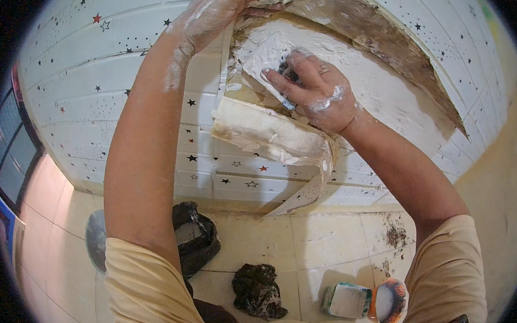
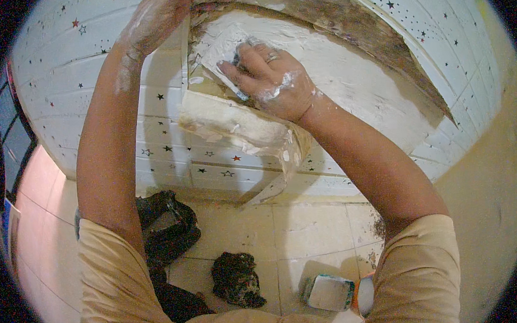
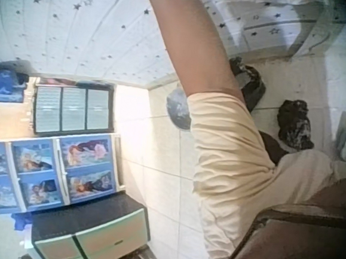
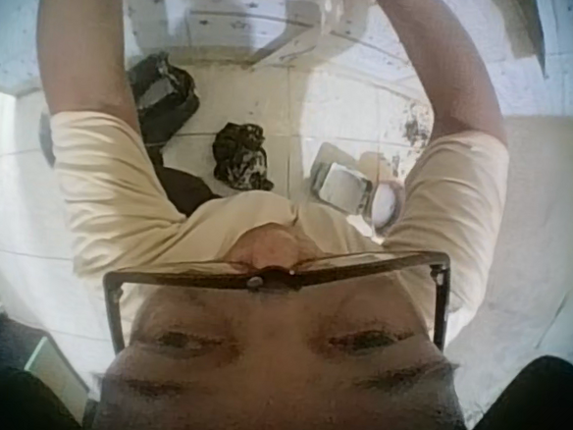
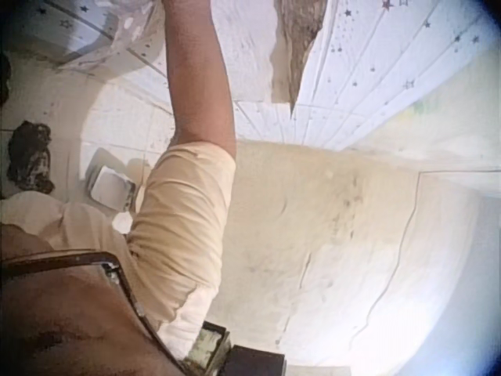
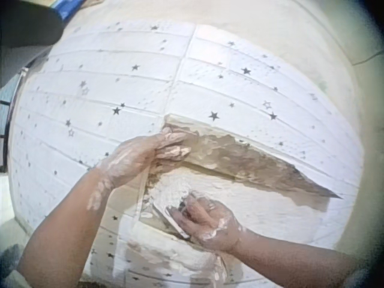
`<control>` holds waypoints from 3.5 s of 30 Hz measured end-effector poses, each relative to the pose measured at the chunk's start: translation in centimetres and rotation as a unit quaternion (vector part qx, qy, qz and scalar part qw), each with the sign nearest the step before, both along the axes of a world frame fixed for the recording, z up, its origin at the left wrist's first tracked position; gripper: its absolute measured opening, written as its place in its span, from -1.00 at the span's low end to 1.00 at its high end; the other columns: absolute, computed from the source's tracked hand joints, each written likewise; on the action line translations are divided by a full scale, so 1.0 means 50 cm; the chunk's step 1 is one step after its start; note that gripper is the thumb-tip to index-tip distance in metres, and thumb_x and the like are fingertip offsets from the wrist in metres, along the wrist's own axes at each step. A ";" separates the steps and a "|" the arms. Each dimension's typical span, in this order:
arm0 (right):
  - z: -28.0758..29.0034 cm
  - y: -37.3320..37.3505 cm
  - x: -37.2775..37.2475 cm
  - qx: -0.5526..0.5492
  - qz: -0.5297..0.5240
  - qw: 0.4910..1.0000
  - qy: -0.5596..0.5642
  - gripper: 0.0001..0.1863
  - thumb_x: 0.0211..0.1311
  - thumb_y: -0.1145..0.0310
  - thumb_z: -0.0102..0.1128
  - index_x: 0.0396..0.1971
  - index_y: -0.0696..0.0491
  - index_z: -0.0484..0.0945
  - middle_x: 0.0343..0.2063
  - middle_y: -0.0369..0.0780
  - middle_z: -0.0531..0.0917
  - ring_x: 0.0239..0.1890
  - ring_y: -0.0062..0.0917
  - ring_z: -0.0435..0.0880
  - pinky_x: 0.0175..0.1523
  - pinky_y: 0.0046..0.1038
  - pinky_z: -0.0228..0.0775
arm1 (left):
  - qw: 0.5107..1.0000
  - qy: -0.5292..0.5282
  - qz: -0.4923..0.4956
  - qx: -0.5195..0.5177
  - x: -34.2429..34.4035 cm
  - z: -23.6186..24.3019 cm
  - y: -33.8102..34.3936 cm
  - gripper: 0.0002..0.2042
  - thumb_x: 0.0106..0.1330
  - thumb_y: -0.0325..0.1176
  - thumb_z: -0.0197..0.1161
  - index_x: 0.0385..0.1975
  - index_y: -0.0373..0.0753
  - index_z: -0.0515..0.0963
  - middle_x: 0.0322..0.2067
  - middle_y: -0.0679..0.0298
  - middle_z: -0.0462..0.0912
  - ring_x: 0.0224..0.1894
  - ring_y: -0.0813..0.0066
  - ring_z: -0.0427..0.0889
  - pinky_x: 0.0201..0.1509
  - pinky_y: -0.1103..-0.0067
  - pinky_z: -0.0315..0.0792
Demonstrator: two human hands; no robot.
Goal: The person applies a white plaster-like substance to a wall section using a trowel. They repeatedly scoop the material from a container on the floor and spread it onto the wall surface, smoothing it out with the tool.
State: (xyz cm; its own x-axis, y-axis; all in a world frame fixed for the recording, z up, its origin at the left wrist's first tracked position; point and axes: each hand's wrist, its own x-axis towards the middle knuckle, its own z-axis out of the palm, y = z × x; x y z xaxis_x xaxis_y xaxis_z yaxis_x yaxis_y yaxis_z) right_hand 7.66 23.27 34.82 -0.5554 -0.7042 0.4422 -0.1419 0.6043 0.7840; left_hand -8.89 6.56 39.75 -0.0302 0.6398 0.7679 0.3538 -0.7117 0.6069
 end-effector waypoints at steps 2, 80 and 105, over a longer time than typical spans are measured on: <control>-0.016 0.011 -0.013 0.044 -0.018 0.999 -0.023 -0.45 -0.14 0.33 0.13 0.02 -0.05 0.50 -0.21 -0.16 0.49 -0.17 -0.35 0.53 -0.17 -0.34 0.43 | 0.999 0.016 0.044 0.023 0.024 -0.004 -0.008 -0.52 0.44 -0.13 -0.20 0.19 -0.36 0.25 0.21 0.14 0.27 0.22 0.43 0.28 0.31 0.56 0.13; 0.086 -0.050 -0.072 -0.328 -0.080 0.923 0.185 -0.76 -0.08 0.21 0.25 -0.54 0.09 0.55 -0.56 -0.05 0.57 -0.44 -0.10 0.56 -0.33 -0.14 0.38 | 0.993 -0.109 0.039 -0.007 0.063 0.011 -0.053 -0.31 0.35 0.21 -0.29 0.22 -0.29 0.18 0.08 0.12 0.41 0.02 0.43 0.43 0.15 0.51 0.27; 0.004 -0.078 -0.070 -0.409 -0.024 0.901 0.146 -0.87 0.06 0.44 0.24 -0.39 0.16 0.58 -0.59 -0.22 0.59 -0.55 -0.67 0.43 -0.38 -0.56 0.33 | 0.989 -0.127 -0.016 0.076 0.000 -0.003 -0.002 -0.29 0.35 0.23 -0.31 0.16 -0.35 0.22 -0.01 0.03 0.46 -0.06 0.39 0.51 0.14 0.46 0.33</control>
State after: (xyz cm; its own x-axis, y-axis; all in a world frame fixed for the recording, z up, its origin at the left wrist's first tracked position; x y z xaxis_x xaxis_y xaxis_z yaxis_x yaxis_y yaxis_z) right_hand 4.17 19.38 35.02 -0.3523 -0.0549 0.9343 0.0408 0.9964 0.0739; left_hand -8.87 6.48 39.58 -0.2163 0.5210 0.8257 0.1781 -0.8105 0.5580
